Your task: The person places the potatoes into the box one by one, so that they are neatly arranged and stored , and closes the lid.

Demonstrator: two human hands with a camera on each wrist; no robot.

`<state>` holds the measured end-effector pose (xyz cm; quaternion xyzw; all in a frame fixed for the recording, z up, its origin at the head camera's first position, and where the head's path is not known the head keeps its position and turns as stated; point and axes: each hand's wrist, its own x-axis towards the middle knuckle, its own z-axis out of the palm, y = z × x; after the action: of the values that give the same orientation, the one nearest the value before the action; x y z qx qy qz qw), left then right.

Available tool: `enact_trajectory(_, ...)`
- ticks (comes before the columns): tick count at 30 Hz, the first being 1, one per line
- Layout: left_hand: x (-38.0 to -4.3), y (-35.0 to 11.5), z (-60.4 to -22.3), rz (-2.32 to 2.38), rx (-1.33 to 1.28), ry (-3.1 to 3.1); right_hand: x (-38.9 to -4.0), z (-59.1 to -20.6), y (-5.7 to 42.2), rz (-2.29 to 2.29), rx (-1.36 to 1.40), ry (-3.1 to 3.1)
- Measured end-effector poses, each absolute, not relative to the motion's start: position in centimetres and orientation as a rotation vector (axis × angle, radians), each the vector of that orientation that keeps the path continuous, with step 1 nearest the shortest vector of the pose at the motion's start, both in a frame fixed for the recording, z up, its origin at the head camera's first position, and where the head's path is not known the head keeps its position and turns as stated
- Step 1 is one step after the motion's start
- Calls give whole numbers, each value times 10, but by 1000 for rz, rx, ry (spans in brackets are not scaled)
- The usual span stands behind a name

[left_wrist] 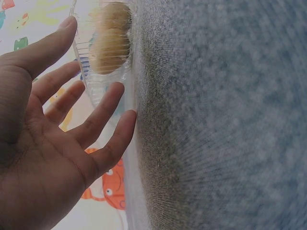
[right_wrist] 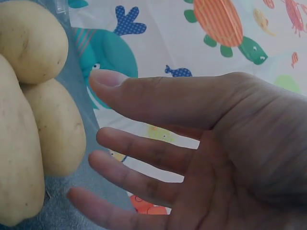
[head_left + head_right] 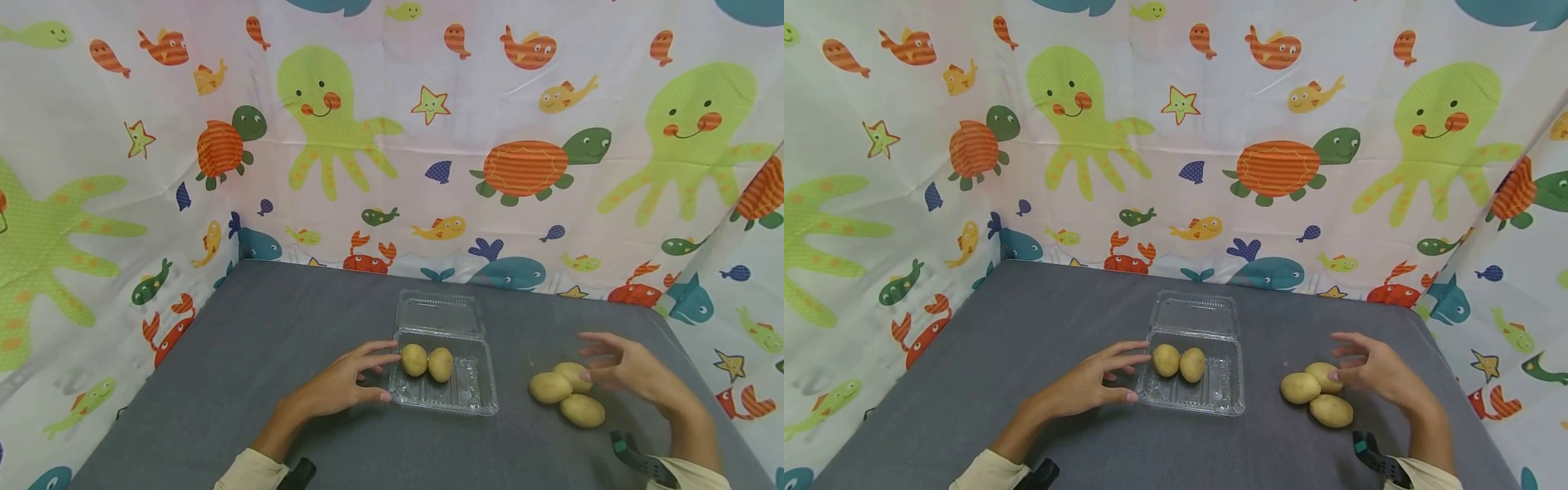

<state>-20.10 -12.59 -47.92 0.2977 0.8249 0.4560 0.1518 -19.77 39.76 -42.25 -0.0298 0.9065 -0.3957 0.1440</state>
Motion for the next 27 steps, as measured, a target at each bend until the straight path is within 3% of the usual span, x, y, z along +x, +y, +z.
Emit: enact_trajectory(27,-202,-127,-480,1316,843,2368,-209,-440,399,-1059,-71,2696)
